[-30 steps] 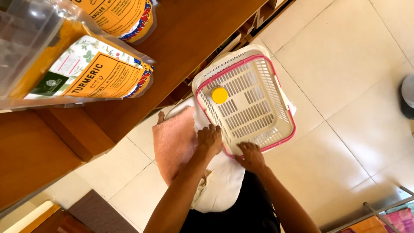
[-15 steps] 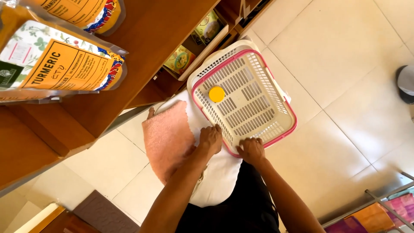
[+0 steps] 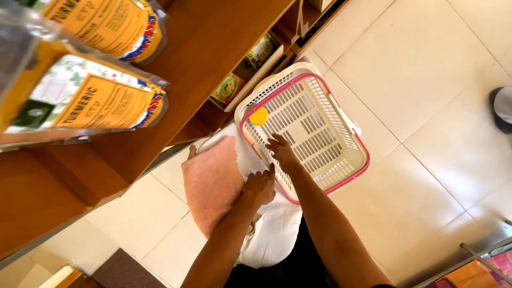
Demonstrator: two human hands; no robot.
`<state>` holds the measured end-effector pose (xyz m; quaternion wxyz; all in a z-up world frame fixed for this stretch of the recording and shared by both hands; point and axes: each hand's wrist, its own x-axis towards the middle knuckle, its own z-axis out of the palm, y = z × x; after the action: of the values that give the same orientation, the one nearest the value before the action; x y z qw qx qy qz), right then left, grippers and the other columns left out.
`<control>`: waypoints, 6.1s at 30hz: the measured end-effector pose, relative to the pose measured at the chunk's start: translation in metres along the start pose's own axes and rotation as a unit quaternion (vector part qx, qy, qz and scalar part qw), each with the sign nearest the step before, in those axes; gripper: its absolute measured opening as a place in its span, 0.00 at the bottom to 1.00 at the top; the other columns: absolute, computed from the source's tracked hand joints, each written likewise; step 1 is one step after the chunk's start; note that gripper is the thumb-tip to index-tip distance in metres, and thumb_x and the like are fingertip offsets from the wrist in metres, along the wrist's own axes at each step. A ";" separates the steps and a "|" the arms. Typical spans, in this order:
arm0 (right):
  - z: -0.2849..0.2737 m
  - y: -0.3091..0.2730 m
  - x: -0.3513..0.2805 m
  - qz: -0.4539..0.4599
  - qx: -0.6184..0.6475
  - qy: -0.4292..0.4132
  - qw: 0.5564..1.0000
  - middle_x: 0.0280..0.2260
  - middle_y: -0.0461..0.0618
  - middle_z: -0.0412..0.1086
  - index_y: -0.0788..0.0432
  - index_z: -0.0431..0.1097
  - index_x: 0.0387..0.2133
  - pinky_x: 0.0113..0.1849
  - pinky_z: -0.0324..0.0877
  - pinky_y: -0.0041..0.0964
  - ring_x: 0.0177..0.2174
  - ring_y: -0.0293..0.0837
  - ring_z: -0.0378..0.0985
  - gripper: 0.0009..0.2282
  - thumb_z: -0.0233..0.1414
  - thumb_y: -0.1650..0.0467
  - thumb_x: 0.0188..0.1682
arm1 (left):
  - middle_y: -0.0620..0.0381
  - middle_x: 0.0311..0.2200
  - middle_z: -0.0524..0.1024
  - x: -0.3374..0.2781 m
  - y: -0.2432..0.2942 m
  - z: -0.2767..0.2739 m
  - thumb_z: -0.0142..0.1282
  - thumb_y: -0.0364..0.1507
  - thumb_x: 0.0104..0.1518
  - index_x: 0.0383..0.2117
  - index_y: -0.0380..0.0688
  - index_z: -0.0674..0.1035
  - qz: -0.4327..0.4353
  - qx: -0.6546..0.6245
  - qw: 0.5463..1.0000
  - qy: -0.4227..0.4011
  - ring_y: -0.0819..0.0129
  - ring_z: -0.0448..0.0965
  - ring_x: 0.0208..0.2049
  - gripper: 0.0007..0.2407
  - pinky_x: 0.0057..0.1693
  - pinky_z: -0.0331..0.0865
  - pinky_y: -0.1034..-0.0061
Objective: The recorder removes jars and packets from a wooden shelf into a basket, wipes the shelf with a pink cloth, and then wipes and restacks the items.
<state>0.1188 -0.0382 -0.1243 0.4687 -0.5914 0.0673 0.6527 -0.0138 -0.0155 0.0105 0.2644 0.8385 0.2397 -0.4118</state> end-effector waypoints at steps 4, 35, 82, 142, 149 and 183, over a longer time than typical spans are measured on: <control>-0.043 0.073 -0.005 -0.182 -0.128 0.012 0.975 0.52 0.54 0.73 0.62 0.67 0.54 0.47 0.74 0.38 0.49 0.45 0.77 0.19 0.56 0.71 0.48 | 0.44 0.50 0.74 0.019 -0.002 0.029 0.58 0.36 0.56 0.70 0.33 0.54 0.002 -0.012 0.999 0.047 0.50 0.76 0.47 0.37 0.50 0.70 0.52; 0.262 -0.401 -0.624 -0.866 -0.358 0.027 0.349 0.42 0.54 0.73 0.61 0.73 0.40 0.45 0.71 0.46 0.45 0.56 0.74 0.09 0.56 0.75 0.46 | 0.30 0.55 0.70 -0.458 0.085 -0.362 0.63 0.31 0.51 0.53 0.29 0.75 0.210 0.066 0.496 0.840 0.34 0.68 0.61 0.23 0.65 0.61 0.43; 0.115 -0.292 -0.530 -0.677 -0.288 0.106 0.669 0.55 0.58 0.56 0.63 0.56 0.59 0.50 0.75 0.47 0.53 0.52 0.69 0.36 0.68 0.70 0.38 | 0.42 0.49 0.79 -0.272 0.114 -0.240 0.63 0.30 0.55 0.57 0.41 0.70 0.273 -0.379 0.720 0.514 0.44 0.80 0.51 0.23 0.55 0.72 0.59; 0.152 -0.310 -0.392 -0.560 -0.112 0.011 0.821 0.30 0.46 0.75 0.65 0.72 0.37 0.27 0.70 0.29 0.29 0.35 0.74 0.05 0.52 0.75 0.52 | 0.59 0.37 0.78 -0.271 0.079 -0.280 0.56 0.31 0.64 0.44 0.37 0.76 0.330 -0.630 0.518 0.476 0.75 0.77 0.38 0.10 0.49 0.73 0.77; 0.245 -0.412 -0.606 -0.824 -0.290 0.055 0.483 0.33 0.50 0.75 0.62 0.73 0.35 0.28 0.71 0.31 0.30 0.41 0.81 0.06 0.58 0.75 0.46 | 0.49 0.57 0.74 -0.426 0.091 -0.366 0.56 0.30 0.62 0.64 0.37 0.66 0.402 -0.485 0.500 0.594 0.72 0.78 0.46 0.24 0.54 0.72 0.74; 0.284 -0.435 -0.655 -0.908 -0.313 0.069 0.271 0.53 0.61 0.61 0.61 0.63 0.36 0.52 0.68 0.48 0.55 0.59 0.66 0.20 0.68 0.73 0.35 | 0.48 0.64 0.65 -0.458 0.104 -0.381 0.52 0.23 0.60 0.72 0.49 0.45 0.573 -0.563 0.388 0.451 0.68 0.74 0.53 0.35 0.59 0.68 0.70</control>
<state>0.1277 0.0355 0.7085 0.5295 -0.4128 -0.6909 -0.2683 0.0154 0.0663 0.6093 0.7023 0.5001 -0.0367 0.5052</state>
